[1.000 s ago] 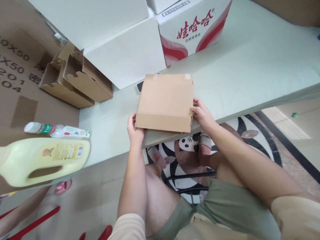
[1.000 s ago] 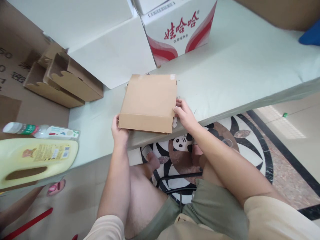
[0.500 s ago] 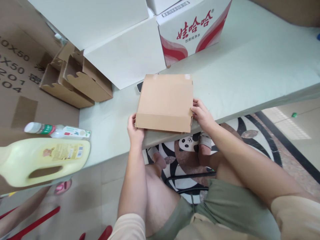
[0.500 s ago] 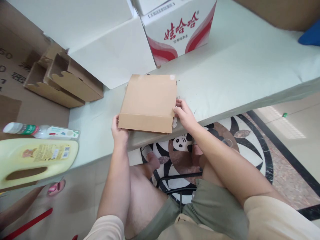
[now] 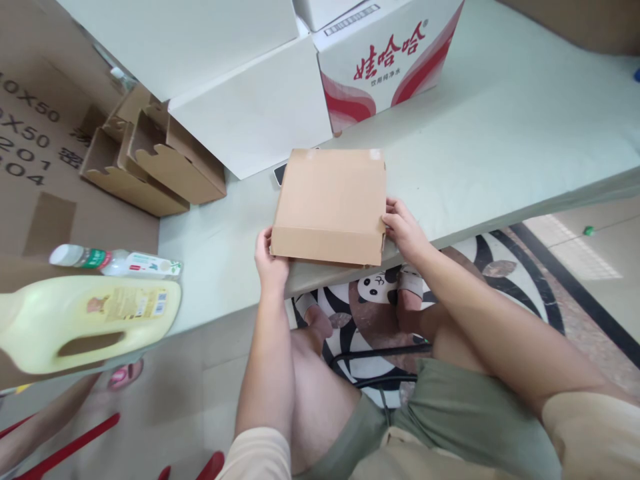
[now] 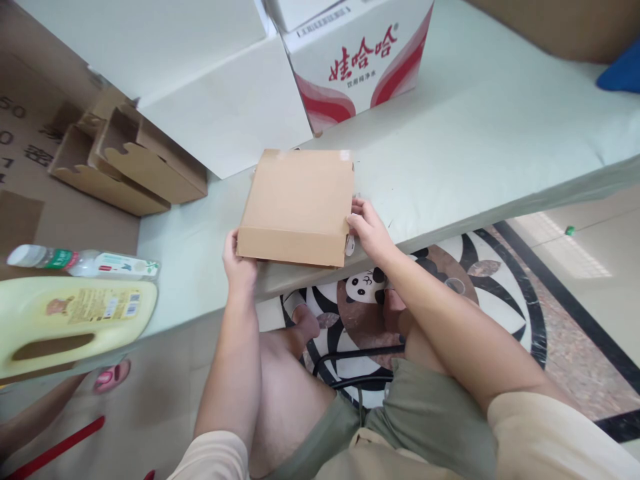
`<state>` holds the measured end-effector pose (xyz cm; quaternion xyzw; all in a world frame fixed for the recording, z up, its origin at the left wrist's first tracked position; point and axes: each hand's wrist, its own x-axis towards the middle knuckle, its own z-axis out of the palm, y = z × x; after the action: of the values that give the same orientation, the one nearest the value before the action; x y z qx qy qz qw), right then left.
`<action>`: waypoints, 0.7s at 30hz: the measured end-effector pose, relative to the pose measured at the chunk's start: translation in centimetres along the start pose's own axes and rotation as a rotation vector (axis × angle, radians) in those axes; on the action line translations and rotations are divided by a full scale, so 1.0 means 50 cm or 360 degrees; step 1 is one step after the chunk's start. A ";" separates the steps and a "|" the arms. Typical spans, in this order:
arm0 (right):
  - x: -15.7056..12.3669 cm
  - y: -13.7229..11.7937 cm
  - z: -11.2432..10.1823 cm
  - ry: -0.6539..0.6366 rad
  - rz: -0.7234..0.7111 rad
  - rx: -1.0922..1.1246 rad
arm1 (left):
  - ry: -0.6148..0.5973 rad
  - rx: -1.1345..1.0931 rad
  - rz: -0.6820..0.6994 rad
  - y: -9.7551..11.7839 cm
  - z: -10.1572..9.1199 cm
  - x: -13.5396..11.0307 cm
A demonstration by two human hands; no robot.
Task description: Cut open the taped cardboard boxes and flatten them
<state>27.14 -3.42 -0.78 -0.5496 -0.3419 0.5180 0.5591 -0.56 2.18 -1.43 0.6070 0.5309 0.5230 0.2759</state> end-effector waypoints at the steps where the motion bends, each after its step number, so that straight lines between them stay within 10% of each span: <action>1: 0.000 0.000 0.000 0.0001 0.0000 0.0004 | 0.0003 -0.0002 0.0003 0.000 0.000 0.000; 21: 0.002 0.006 -0.003 -0.0036 -0.0022 -0.0046 | 0.0008 -0.0019 -0.0047 0.002 0.000 0.001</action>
<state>27.25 -3.41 -1.10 -0.5493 -0.3595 0.5154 0.5508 -0.52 2.22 -1.32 0.5961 0.5372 0.5238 0.2858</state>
